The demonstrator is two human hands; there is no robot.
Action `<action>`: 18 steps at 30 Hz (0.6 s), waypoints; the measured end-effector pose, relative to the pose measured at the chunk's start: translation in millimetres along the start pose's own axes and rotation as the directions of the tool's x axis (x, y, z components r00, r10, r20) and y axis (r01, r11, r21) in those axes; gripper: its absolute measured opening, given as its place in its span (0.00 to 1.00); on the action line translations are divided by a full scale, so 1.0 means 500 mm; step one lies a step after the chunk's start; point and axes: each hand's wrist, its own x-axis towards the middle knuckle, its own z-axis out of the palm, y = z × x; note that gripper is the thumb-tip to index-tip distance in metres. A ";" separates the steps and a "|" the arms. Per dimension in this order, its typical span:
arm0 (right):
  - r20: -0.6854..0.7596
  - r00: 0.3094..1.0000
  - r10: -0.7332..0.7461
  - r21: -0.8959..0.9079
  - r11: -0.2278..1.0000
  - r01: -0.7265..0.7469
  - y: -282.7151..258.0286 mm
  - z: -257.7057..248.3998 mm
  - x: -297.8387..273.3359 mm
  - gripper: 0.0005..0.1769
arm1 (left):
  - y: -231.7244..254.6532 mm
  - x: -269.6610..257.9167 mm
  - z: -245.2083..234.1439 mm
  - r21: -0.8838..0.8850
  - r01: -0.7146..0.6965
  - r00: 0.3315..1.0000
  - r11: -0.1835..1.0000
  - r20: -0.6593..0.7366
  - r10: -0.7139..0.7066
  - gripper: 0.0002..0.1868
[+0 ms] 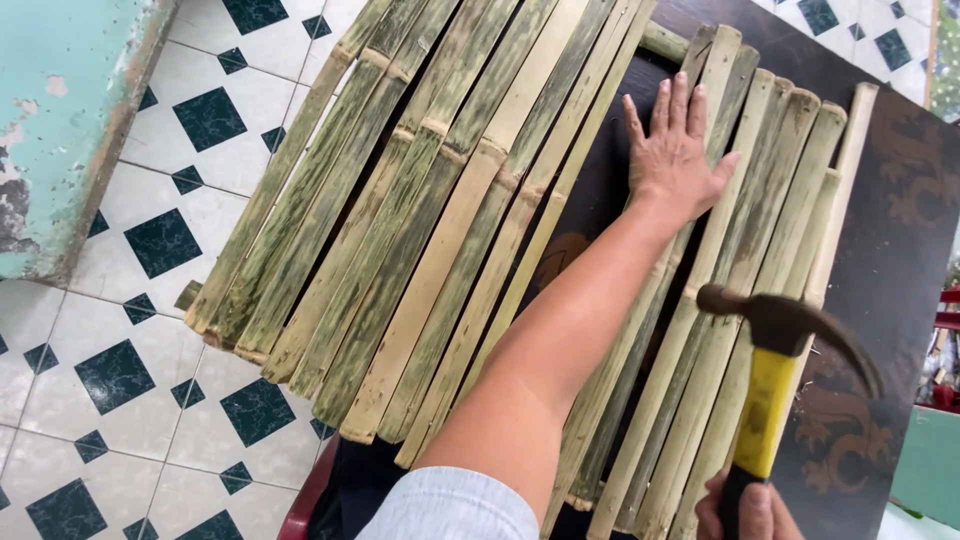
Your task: Nailing thin bamboo strips onto a wooden frame to create a flat surface.
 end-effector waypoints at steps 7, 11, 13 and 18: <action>-0.028 0.999 -0.047 -0.041 0.998 0.046 -0.161 0.066 0.109 0.23 | -0.001 0.007 0.000 -0.007 -0.106 0.994 0.994 -0.041 0.105 0.42; 0.095 0.985 -0.141 -0.052 0.988 0.147 -0.258 0.116 0.183 0.20 | -0.021 0.001 0.000 -0.211 -0.209 0.977 0.955 -0.076 0.197 0.41; 0.144 0.975 -0.171 -0.056 0.982 0.181 -0.285 0.134 0.227 0.20 | -0.027 0.003 0.014 -0.247 -0.238 0.964 0.940 -0.175 0.198 0.38; 0.176 0.964 -0.198 -0.036 0.978 0.207 -0.319 0.189 0.320 0.18 | -0.034 0.000 0.016 -0.257 -0.273 0.940 0.927 -0.276 0.200 0.38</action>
